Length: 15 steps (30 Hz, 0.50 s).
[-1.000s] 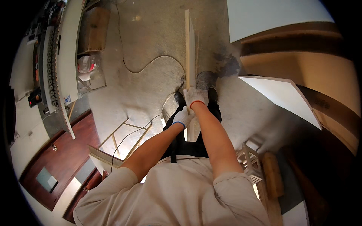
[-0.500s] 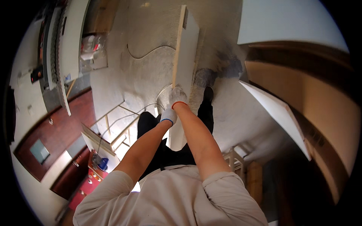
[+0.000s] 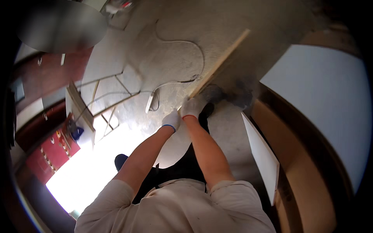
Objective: The person uses a handheld electric circular saw to cut a long, thin wooden strip placed on the floor. After completing the cut, the person picks up the strip, walks to a workbench, and places it on the surface alongside other tools and materials.
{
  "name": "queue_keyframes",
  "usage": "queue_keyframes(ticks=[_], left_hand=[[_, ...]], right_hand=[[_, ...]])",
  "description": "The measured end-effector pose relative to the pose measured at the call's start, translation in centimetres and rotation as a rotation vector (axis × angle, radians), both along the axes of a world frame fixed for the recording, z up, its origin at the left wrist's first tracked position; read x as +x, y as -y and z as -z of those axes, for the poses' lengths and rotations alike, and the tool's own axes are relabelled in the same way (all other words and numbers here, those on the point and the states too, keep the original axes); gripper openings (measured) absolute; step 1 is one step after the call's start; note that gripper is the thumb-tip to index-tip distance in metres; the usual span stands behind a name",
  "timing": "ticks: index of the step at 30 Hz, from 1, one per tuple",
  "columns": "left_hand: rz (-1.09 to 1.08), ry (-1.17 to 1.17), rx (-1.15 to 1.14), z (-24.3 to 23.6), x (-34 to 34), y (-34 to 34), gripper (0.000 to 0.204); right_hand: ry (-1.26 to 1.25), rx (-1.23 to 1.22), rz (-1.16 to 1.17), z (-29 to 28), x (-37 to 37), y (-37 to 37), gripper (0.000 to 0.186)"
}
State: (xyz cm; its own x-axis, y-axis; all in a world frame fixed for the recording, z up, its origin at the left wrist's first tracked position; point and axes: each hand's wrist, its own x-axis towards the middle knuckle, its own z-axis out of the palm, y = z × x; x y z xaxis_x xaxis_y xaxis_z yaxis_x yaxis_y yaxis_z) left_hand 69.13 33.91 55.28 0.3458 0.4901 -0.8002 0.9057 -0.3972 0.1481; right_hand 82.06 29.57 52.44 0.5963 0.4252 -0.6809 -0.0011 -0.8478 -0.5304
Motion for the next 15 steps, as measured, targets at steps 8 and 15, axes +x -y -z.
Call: queue_keyframes(ticks=[8, 15], left_hand=[[-0.063, 0.184, 0.001, 2.0, -1.6, 1.3, 0.037], [-0.249, 0.257, 0.171, -2.1, -11.7, 2.4, 0.029]], right_hand=[[0.167, 0.065, -0.089, 6.5, -1.7, 3.1, 0.057], [-0.320, 0.090, 0.389, 5.1, 0.2, 0.5, 0.056]])
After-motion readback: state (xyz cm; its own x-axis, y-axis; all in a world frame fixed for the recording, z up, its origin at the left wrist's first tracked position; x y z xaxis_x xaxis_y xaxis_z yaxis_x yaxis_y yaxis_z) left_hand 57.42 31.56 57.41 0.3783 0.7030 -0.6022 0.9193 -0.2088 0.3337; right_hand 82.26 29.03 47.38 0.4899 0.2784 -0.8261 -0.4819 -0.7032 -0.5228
